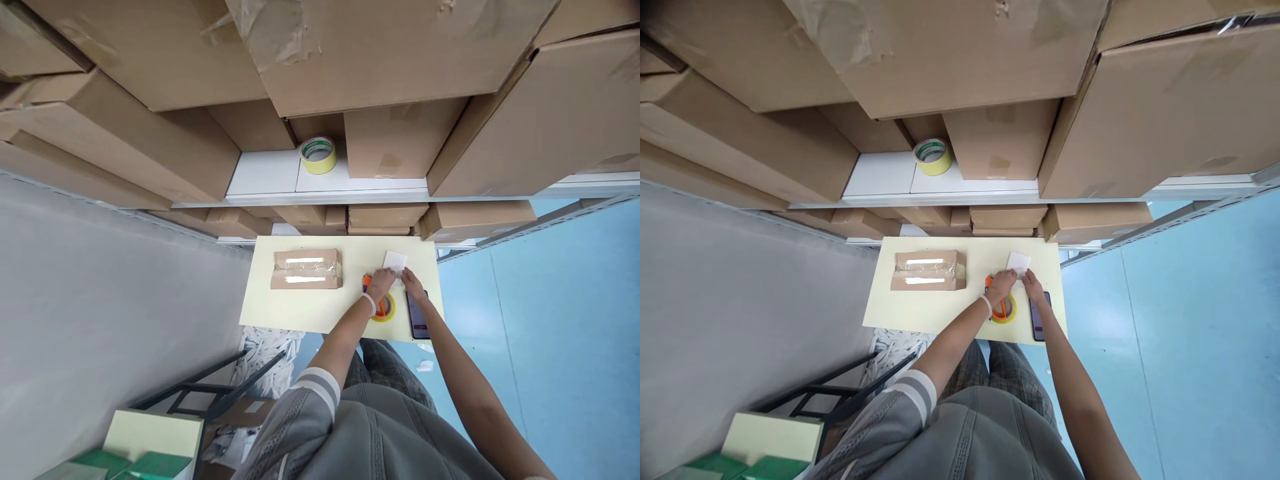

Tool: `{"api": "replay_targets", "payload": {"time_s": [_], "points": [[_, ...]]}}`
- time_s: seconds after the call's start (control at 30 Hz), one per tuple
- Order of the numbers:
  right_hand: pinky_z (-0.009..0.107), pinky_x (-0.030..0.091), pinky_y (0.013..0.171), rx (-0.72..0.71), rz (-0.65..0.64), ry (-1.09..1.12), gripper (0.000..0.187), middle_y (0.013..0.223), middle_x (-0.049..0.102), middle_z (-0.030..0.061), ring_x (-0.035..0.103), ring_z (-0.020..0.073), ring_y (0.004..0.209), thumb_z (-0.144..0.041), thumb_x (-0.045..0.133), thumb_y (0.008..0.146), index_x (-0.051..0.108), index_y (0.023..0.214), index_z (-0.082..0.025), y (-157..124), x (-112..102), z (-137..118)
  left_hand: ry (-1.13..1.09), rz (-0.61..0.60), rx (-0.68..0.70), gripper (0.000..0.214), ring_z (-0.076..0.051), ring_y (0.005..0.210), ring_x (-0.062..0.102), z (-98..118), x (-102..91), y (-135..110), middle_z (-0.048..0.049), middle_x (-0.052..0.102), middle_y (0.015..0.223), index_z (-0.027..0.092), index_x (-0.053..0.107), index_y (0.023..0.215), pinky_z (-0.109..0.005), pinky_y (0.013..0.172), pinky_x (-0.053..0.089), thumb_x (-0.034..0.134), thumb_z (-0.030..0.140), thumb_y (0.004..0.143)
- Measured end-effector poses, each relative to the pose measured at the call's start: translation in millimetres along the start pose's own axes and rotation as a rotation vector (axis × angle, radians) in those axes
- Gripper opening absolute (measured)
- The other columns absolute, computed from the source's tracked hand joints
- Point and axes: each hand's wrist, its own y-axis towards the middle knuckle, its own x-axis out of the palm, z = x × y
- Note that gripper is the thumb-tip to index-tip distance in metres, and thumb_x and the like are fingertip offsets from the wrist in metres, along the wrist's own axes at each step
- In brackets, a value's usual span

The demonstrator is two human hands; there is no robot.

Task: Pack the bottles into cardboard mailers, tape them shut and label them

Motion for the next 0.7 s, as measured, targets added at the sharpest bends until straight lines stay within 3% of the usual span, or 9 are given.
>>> {"api": "replay_targets", "payload": {"time_s": [0.07, 0.17, 0.23, 0.37, 0.53, 0.63, 0.7], "points": [[0.052, 0.047, 0.105, -0.005, 0.009, 0.025, 0.068, 0.129, 0.067, 0.0150, 0.064, 0.0314, 0.117, -0.062, 0.051, 0.078, 0.060, 0.129, -0.019, -1, 1, 1, 0.058, -0.088, -0.045, 0.029, -0.023, 0.110, 0.063, -1, -0.4, 4, -0.0109, 0.066, 0.120, 0.016, 0.064, 0.118, -0.045, 0.100, 0.051, 0.059, 0.034, 0.096], [0.052, 0.047, 0.104, -0.007, 0.043, 0.051, 0.066, 0.131, 0.066, 0.0154, 0.063, 0.0313, 0.118, -0.059, 0.052, 0.078, 0.060, 0.129, -0.019, -3, 1, 1, 0.129, -0.150, -0.103, 0.016, -0.026, 0.101, 0.068, 0, -5.3, 6, -0.0152, 0.071, 0.106, 0.010, 0.069, 0.101, -0.042, 0.093, 0.053, 0.064, 0.020, 0.090], [0.051, 0.048, 0.103, -0.003, 0.075, 0.062, 0.065, 0.129, 0.066, 0.0171, 0.063, 0.0312, 0.117, -0.057, 0.053, 0.078, 0.061, 0.128, -0.017, -6, 0, 2, 0.148, -0.139, -0.129, 0.012, -0.028, 0.099, 0.070, 3, -12.0, 5, -0.0174, 0.073, 0.099, 0.011, 0.071, 0.094, -0.040, 0.092, 0.052, 0.061, 0.013, 0.088], [0.051, 0.052, 0.095, 0.009, 0.156, 0.071, 0.064, 0.120, 0.069, 0.0192, 0.066, 0.0310, 0.107, -0.054, 0.051, 0.079, 0.059, 0.130, -0.015, -14, -4, 1, 0.127, -0.060, -0.148, 0.020, -0.024, 0.099, 0.071, 12, -33.1, 1, -0.0117, 0.076, 0.104, 0.017, 0.071, 0.098, -0.035, 0.087, 0.054, 0.052, 0.016, 0.093], [0.054, 0.048, 0.099, -0.042, 0.244, 0.038, 0.071, 0.133, 0.061, 0.0226, 0.059, 0.0342, 0.119, -0.055, 0.056, 0.076, 0.054, 0.134, -0.013, -18, -10, -18, 0.065, 0.044, -0.094, 0.019, -0.018, 0.106, 0.069, 30, -74.5, -11, -0.0031, 0.075, 0.117, 0.023, 0.067, 0.103, -0.029, 0.091, 0.053, 0.052, 0.018, 0.094], [0.053, 0.039, 0.110, -0.208, 0.289, -0.042, 0.077, 0.144, 0.052, 0.0208, 0.049, 0.0336, 0.132, -0.057, 0.061, 0.076, 0.050, 0.138, -0.014, -16, -15, -44, 0.006, 0.129, 0.016, 0.020, -0.018, 0.109, 0.068, 43, -108.0, -26, 0.0005, 0.073, 0.122, 0.026, 0.066, 0.100, -0.031, 0.091, 0.052, 0.052, 0.013, 0.092], [0.050, 0.037, 0.113, -0.322, 0.279, -0.054, 0.074, 0.143, 0.054, 0.0178, 0.048, 0.0316, 0.133, -0.059, 0.062, 0.077, 0.053, 0.137, -0.016, -14, -19, -65, -0.019, 0.192, 0.103, 0.022, -0.019, 0.107, 0.069, 52, -131.8, -38, 0.0011, 0.073, 0.120, 0.026, 0.065, 0.099, -0.031, 0.090, 0.053, 0.050, 0.012, 0.093]]}}
